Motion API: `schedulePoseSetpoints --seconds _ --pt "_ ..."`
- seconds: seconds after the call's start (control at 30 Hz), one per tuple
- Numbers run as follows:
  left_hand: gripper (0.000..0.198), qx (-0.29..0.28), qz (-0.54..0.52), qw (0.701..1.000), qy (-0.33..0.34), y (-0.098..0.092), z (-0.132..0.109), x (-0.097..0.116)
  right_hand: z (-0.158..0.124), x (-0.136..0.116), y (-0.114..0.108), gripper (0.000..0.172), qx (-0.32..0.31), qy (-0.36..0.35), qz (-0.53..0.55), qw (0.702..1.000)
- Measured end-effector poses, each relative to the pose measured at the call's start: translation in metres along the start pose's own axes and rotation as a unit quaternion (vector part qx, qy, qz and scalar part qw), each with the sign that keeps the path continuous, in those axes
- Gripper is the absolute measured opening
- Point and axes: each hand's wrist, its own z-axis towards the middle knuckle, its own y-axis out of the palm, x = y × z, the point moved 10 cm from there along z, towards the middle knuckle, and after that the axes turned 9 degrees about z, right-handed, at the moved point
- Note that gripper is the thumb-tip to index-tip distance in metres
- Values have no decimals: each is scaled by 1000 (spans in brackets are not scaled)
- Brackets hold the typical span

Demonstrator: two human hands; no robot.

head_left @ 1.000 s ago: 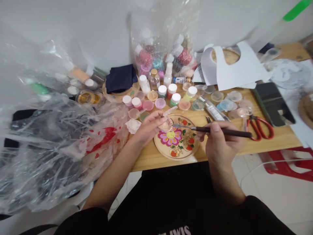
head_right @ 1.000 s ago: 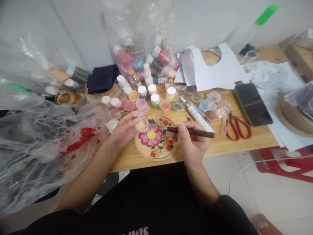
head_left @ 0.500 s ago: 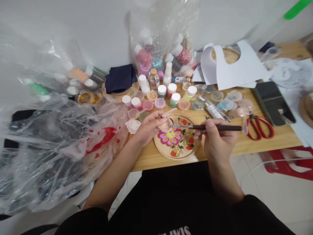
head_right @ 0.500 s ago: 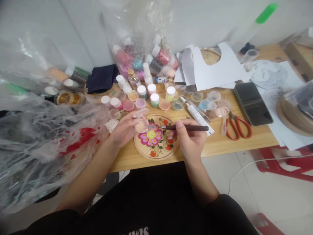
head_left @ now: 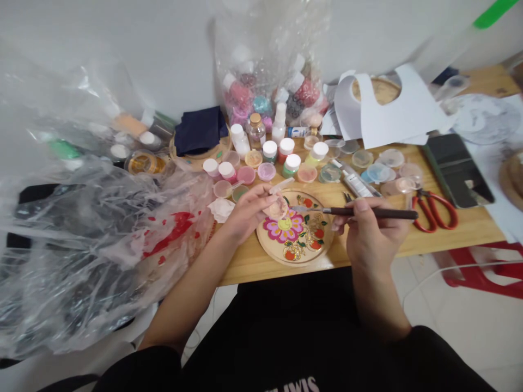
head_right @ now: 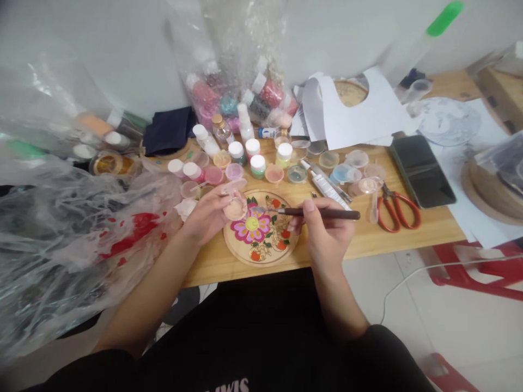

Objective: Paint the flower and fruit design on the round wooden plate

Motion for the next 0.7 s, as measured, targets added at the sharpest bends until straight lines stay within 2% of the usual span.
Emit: schedulePoseSetpoints --seconds 0.17,0.3,0.43,0.6,0.7 --pt "35 12 -8 1000 -8 -3 0 -1 3 1 -1 21 -23 -6 59 998" --pt "34 13 -11 1000 -4 -3 0 0 4 13 6 14 -80 56 111 989" --pt "32 5 -2 1000 -3 -1 -1 0 0 21 5 13 -95 108 139 980" --pt "34 9 4 1000 -2 -1 0 2 0 19 4 15 -109 98 147 978" --pt "35 9 3 1000 -6 -1 0 1 3 13 -8 12 -65 50 136 987"
